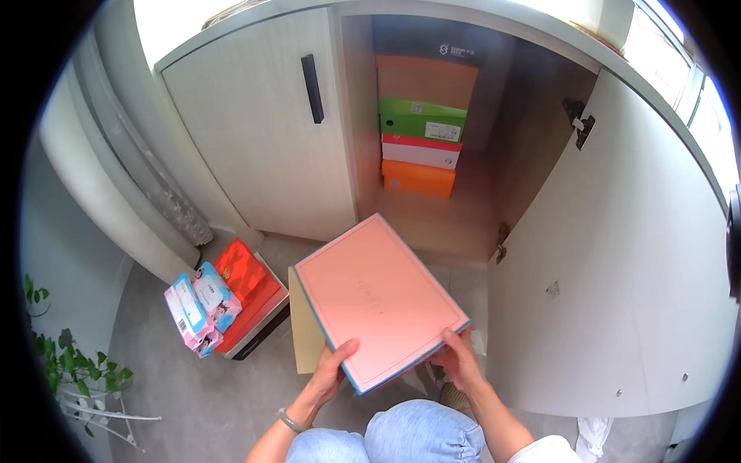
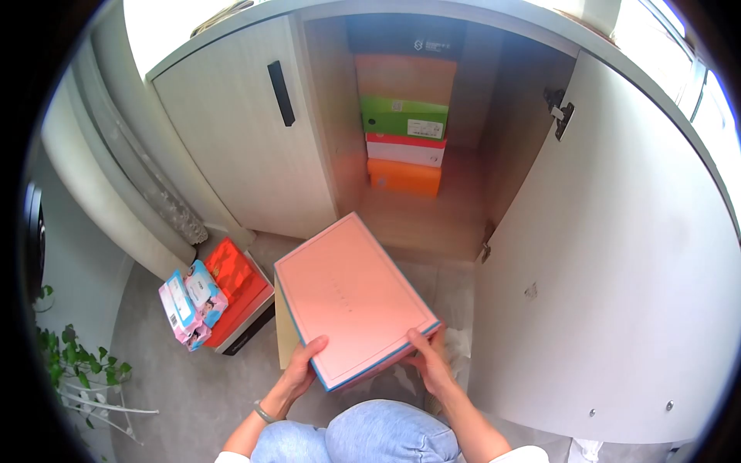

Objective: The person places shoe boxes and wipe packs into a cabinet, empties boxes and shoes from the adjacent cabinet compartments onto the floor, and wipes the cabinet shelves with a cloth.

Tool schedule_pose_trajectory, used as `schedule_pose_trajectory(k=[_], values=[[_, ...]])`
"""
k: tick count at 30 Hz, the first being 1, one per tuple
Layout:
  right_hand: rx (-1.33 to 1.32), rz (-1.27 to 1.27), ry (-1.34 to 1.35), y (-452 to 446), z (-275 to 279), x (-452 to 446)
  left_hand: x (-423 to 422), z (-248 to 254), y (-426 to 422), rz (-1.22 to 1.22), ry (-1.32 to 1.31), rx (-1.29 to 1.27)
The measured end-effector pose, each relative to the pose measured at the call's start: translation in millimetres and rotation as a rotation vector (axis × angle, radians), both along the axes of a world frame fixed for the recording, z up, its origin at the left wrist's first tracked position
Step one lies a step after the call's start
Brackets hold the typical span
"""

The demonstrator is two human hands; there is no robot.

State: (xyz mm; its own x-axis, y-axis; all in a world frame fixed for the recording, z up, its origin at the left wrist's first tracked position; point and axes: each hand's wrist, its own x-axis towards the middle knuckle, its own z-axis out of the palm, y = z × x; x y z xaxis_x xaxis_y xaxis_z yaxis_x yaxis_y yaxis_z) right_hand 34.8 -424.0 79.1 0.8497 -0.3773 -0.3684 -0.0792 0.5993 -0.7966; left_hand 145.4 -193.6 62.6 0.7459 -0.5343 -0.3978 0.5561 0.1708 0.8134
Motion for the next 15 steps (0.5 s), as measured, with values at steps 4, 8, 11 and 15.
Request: schedule_pose_trajectory(k=[4, 8, 11, 15], values=[[-0.284, -0.398, -0.032, -10.8, 20.4, 13.5, 14.9, 12.1, -41.9, -0.204, -0.031, -0.071], [-0.654, -0.658, -0.235, -26.9, 58.2, 33.8, 17.1, 27.5, -69.9, -0.369, -0.234, -0.007], [-1.217, -0.809, -0.212, -32.9, 65.7, 44.1, 18.5, 22.1, -60.2, -0.348, -0.173, 0.112], [-1.531, -0.957, -0.038, -38.0, 48.0, 68.4, 29.0, 5.7, -17.6, -0.435, -0.071, 0.105]])
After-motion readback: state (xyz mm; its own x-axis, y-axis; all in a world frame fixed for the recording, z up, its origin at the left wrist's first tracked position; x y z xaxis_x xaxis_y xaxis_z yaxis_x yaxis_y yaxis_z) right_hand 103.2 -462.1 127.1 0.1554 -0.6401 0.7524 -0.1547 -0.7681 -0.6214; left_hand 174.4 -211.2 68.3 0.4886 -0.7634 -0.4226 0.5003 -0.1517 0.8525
